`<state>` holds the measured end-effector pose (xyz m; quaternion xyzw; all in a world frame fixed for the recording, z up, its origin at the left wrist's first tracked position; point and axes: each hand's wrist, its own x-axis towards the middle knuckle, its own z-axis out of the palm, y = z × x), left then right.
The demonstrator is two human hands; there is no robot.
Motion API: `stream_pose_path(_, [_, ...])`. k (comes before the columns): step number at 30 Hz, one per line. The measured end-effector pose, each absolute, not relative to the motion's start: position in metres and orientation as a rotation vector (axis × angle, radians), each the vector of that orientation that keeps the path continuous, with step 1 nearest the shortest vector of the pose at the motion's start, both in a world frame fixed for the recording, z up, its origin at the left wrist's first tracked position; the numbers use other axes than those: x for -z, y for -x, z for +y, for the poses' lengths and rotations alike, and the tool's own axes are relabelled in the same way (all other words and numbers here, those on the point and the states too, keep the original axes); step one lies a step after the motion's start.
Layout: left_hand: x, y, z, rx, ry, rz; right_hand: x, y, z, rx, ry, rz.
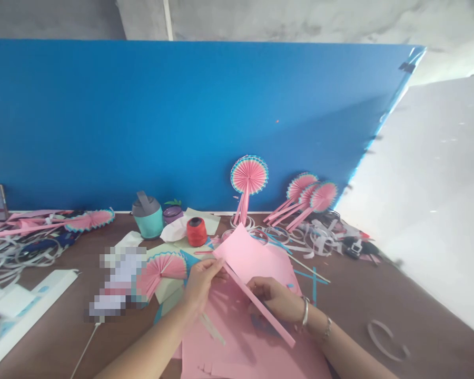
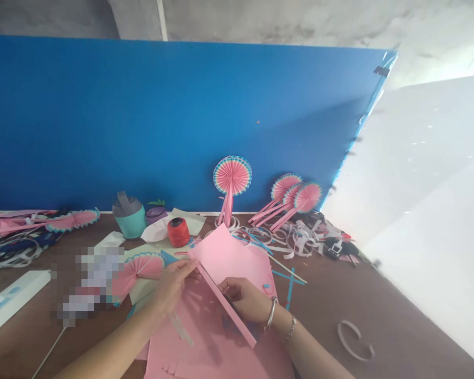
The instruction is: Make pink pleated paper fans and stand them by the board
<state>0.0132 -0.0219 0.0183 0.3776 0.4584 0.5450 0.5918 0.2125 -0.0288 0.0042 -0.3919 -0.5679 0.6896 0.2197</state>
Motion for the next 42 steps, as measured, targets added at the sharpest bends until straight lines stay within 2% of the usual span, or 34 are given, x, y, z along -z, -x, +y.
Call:
stream_pose_path(5, [-0.0170, -0.0145, -0.0220, -1.264, -0.864, 1.081, -0.0012, -0.2129, -0.0278, -1.825, 1.053, -1.604])
stream_pose_path(16, [-0.0165, -0.0149, -0.0223, -1.280, -0.858, 1.111, -0.0060, -0.2119, -0.0297, -1.905, 1.066, -1.583])
stream_pose_path(23, [-0.0160, -0.0164, -0.0226, -1.270, -0.838, 1.101, -0.0019, -0.2138, -0.0283, -1.792, 1.025, -1.644])
stream_pose_path(42, [-0.0225, -0.0073, -0.0169, -1.334, -0.725, 1.046, -0.0035, -0.2130, -0.0280, -1.859, 1.039, -1.570])
